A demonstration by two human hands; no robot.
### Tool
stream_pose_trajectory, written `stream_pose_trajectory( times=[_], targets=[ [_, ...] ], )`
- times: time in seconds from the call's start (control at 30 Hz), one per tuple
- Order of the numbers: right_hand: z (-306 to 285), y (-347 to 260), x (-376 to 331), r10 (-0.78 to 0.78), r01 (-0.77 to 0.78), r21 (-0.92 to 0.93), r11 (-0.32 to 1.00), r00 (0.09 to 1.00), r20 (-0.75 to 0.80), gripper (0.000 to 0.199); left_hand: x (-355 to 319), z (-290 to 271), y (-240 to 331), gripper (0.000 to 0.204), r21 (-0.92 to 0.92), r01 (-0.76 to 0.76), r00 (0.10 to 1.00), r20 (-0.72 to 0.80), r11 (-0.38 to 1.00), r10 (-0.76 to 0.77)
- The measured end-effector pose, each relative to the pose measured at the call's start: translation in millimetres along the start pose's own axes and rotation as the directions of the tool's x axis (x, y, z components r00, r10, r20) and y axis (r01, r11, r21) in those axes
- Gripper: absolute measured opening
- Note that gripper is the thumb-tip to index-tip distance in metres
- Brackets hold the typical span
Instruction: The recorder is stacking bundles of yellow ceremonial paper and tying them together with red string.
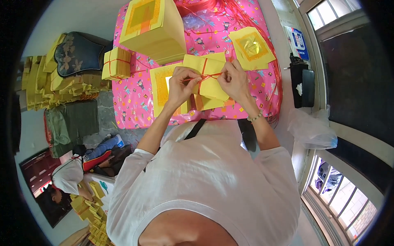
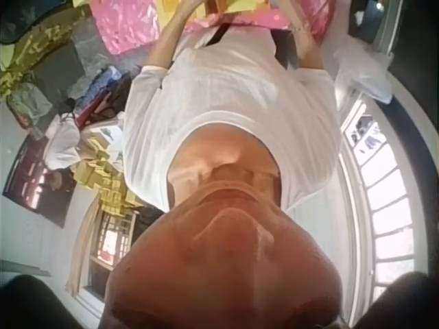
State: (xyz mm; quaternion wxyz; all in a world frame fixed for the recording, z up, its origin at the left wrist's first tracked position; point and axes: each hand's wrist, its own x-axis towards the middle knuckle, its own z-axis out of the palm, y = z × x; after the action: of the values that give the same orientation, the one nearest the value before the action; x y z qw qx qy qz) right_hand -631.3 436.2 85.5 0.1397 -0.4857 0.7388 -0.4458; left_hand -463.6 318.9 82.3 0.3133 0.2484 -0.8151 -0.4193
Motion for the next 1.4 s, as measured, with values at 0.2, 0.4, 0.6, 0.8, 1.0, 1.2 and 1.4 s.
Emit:
stream_pose_trajectory(
  times=[0.2,0.4,0.6,0.8,1.0,1.2,1.4],
  targets=[
    [-0.1,1.2,-1.0,0.007,-0.008,-0.013,1.0,0.999,-0.053,0.012,2.3,-3.9,-0.2,0.01,0.004,-0.027,0.999,0.032,1.0,0.027],
    [3.7,18.3,-20.5,0.192,-0.161,0.14,0.977,0.949,-0.251,0.031,-1.5,-18.8,-27.4,0.04,-0.101,-0.011,0.997,-0.083,0.995,0.002],
    [24.8,25.0,-32.3,0.421,-0.392,0.594,0.702,0.902,0.097,0.05,6.5,-18.1,-8.5,0.071,-0.413,0.676,0.733,0.296,0.61,-0.612],
    [8.9,-12.9,-40.4,0.207,-0.173,0.551,0.816,0.978,0.0,0.062,-29.0,-10.5,-6.4,0.072,-0.433,0.245,0.969,0.142,0.867,-0.203],
    [24.6,-2.8,-53.1,0.022,-0.005,0.528,0.849,0.999,-0.024,0.072,-66.4,2.9,-38.5,0.07,-0.198,0.106,0.994,0.015,0.975,-0.105],
    [29.6,3.3,-74.5,-0.019,0.012,0.267,0.964,1.0,0.021,0.072,-89.8,8.6,-38.5,0.078,-0.248,0.12,0.992,-0.008,0.961,-0.126],
    [50.9,-7.5,-91.3,0.273,-0.202,0.402,0.893,0.954,-0.128,0.067,-80.0,19.5,-25.5,0.082,-0.404,0.35,0.865,-0.205,0.845,-0.457]
  ],
)
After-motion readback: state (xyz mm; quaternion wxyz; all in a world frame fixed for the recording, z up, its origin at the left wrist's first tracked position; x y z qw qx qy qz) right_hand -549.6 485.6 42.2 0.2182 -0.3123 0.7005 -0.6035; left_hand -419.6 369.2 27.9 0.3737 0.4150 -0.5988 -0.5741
